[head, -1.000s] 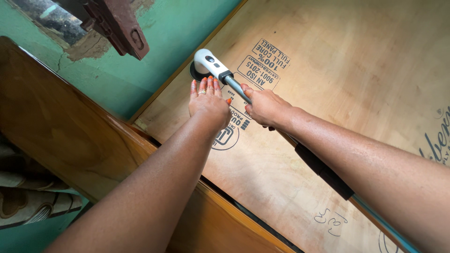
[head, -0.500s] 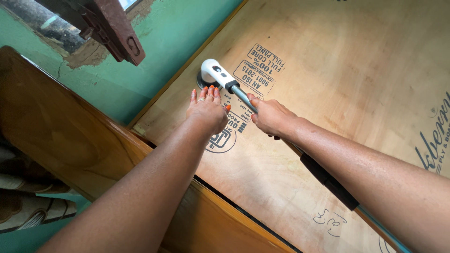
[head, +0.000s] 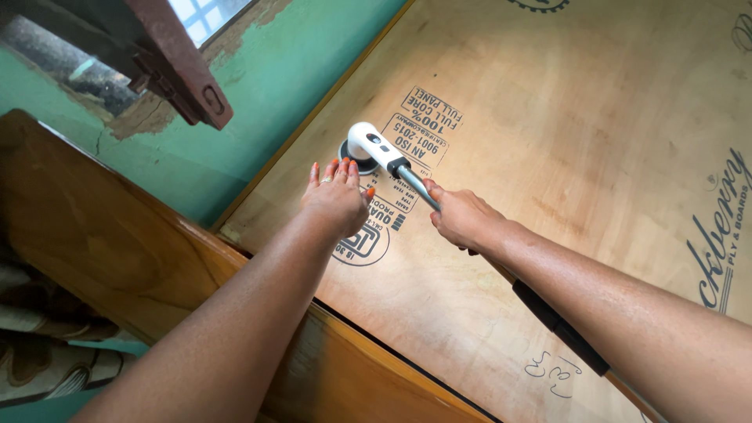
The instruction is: The person uses a handheld electric sander to smooth the surface of a wooden bed frame. They move the sander along the top edge and side panels of the frame, keeping one hand on the wood for stability.
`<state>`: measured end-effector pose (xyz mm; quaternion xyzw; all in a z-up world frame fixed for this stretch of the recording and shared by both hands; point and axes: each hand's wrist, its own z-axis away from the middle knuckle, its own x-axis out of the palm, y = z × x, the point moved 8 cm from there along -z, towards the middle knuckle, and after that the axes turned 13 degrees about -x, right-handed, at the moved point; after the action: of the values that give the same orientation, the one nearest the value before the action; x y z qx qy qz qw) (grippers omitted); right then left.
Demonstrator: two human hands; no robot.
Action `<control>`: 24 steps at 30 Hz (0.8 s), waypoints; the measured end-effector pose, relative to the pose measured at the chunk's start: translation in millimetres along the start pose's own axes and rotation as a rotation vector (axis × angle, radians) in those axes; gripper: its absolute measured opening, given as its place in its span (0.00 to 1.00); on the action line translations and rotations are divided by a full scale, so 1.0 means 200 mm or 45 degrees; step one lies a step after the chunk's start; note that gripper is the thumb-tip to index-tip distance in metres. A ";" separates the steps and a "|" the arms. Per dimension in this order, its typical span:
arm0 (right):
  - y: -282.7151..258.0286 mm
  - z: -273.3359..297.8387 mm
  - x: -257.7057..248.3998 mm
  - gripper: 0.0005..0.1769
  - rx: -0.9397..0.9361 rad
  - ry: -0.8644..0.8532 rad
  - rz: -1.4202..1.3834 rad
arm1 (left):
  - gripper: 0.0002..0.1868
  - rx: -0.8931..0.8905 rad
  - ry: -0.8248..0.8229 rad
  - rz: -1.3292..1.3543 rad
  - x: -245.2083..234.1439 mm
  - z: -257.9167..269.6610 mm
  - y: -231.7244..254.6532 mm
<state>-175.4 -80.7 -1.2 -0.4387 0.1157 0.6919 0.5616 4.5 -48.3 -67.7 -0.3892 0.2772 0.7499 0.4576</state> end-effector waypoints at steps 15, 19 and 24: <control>0.17 0.13 0.04 0.39 0.086 -0.003 0.031 | 0.37 0.020 0.092 0.007 -0.06 0.02 -0.05; 0.20 0.16 0.05 0.40 0.076 0.010 -0.006 | 0.37 0.014 0.103 0.006 -0.08 0.07 -0.04; 0.22 0.21 0.06 0.40 0.055 -0.006 0.018 | 0.36 -0.010 0.116 0.012 -0.11 0.13 -0.07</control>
<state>-232.9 -60.5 -0.6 -0.4241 0.1323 0.6942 0.5663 14.5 -32.4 -36.1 -0.4234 0.2966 0.7347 0.4392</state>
